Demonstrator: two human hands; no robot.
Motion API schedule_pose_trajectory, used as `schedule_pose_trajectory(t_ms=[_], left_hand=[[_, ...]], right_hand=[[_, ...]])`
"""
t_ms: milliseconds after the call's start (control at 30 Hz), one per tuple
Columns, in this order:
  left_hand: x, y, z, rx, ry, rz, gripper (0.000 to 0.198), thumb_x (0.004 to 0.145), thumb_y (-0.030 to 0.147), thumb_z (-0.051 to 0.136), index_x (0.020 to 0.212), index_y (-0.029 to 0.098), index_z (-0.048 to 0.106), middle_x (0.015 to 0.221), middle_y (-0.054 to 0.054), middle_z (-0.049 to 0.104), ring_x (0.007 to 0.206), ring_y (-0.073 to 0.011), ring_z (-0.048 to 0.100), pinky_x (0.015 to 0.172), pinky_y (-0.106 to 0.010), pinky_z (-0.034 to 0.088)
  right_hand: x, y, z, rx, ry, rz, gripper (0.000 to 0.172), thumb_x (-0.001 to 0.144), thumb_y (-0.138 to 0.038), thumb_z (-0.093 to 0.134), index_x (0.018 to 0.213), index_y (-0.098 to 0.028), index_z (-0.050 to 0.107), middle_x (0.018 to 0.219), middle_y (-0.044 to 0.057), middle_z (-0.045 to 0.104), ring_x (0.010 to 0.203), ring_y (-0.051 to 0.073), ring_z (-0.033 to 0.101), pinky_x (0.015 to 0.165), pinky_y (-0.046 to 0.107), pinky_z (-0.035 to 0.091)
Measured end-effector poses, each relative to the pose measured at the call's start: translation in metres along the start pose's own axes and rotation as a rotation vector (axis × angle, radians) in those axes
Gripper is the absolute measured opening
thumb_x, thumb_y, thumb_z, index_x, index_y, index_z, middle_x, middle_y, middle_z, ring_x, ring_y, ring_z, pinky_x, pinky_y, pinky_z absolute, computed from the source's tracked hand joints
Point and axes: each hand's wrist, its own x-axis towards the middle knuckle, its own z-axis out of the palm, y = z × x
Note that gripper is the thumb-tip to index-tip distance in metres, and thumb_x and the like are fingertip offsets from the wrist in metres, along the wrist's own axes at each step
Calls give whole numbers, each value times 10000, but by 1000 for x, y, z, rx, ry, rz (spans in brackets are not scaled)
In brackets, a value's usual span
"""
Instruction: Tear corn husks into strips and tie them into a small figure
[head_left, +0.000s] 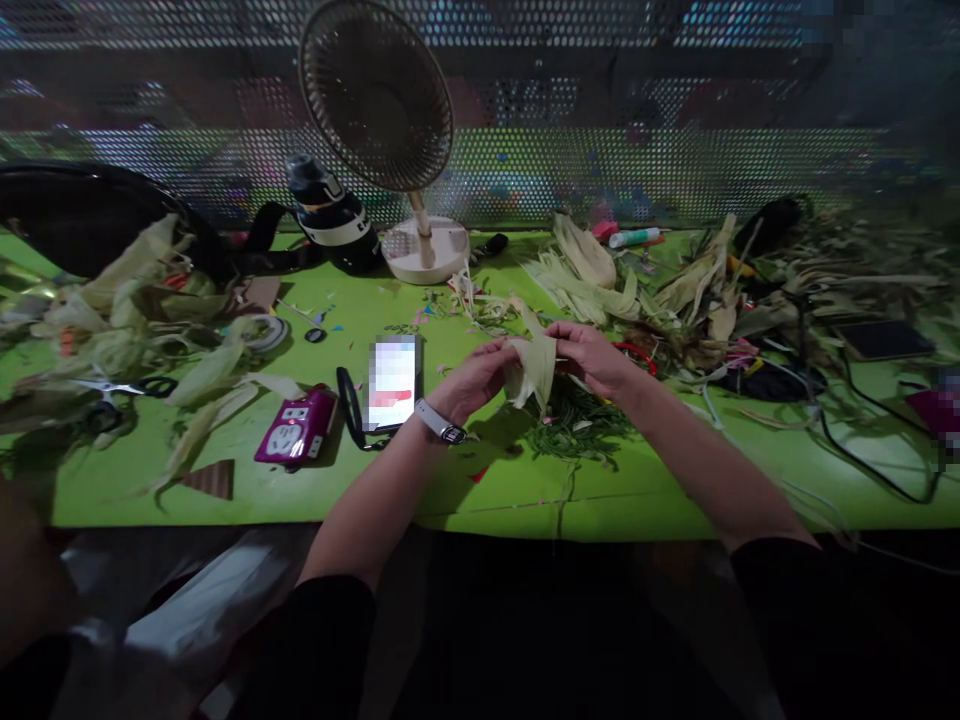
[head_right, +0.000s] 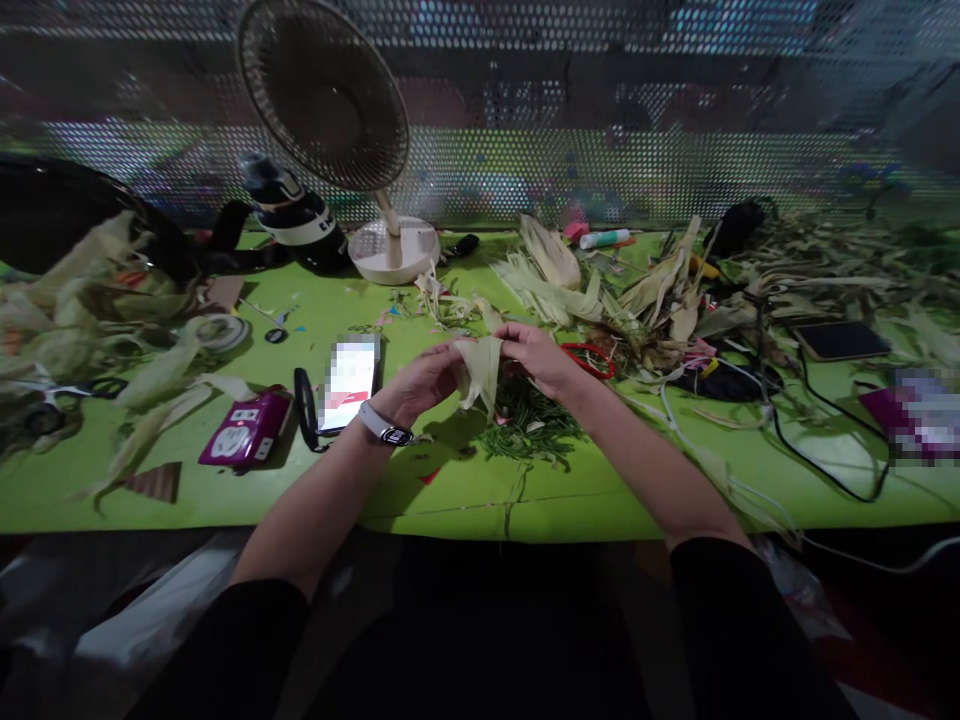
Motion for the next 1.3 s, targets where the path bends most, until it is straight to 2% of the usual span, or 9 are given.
schedule_pose_trajectory(t_ms=[167, 400, 600, 833, 933, 1033, 1100, 1200, 1300], left_hand=[[2, -4, -5, -2, -44, 26, 129, 743, 211, 836, 782, 144, 733, 762, -6, 740, 706, -77, 661, 745, -197, 507], [2, 2, -4, -33, -44, 9, 104, 824, 229, 772, 796, 134, 743, 726, -27, 753, 706, -114, 706, 725, -212, 556], [-2, 12, 1, -158, -13, -17, 146, 950, 215, 594, 936, 139, 718, 782, -36, 758, 693, -127, 709, 747, -248, 588], [-2, 4, 3, -214, -110, -3, 220, 942, 242, 649, 746, 143, 642, 543, 43, 500, 480, -48, 493, 551, -158, 481], [-2, 3, 4, -216, -173, 17, 243, 957, 232, 626, 731, 142, 618, 519, 61, 418, 456, -36, 427, 510, -135, 439], [-4, 13, -1, -156, -199, -29, 278, 991, 224, 549, 734, 135, 608, 491, 79, 349, 398, -25, 316, 417, -117, 327], [-7, 26, -9, -65, -161, -85, 285, 992, 230, 539, 729, 140, 599, 475, 89, 311, 371, -23, 238, 361, -113, 189], [-14, 49, -21, 25, -87, -92, 304, 992, 198, 507, 704, 141, 585, 454, 88, 305, 360, -26, 208, 355, -118, 155], [-25, 72, -28, -221, 28, 208, 331, 1024, 175, 420, 721, 165, 554, 454, 93, 275, 368, -38, 236, 367, -116, 208]], right_hand=[[0, -1, 4, 143, 52, 137, 219, 714, -234, 777, 773, -220, 567, 593, -62, 608, 540, 100, 549, 540, 224, 464], [1, -1, 2, 230, 21, 141, 121, 671, -143, 696, 689, -198, 589, 541, -64, 552, 473, 69, 437, 437, 185, 323], [6, 4, -5, 131, -2, -32, 88, 636, -155, 694, 687, -189, 630, 668, -40, 649, 674, 100, 577, 698, 231, 478], [8, 7, 0, 326, -29, 31, 86, 719, -235, 637, 777, -229, 575, 644, -9, 634, 661, 176, 600, 673, 315, 522], [3, 4, 3, 362, -105, 76, 156, 756, -275, 663, 729, -227, 517, 534, -42, 519, 498, 122, 473, 516, 256, 462], [1, -2, -5, 254, -153, 71, 312, 732, -272, 748, 664, -215, 449, 466, -97, 377, 399, 44, 270, 391, 170, 278], [3, -9, -17, 164, -108, 12, 339, 708, -252, 779, 672, -216, 444, 452, -114, 366, 380, 27, 212, 364, 151, 185], [9, -23, -44, 40, 38, -43, 245, 704, -197, 758, 729, -214, 515, 429, -115, 400, 354, 30, 197, 347, 151, 153], [18, -40, -71, 171, 286, -154, 274, 774, -172, 682, 671, -220, 433, 435, -112, 365, 362, 36, 230, 345, 154, 187]])
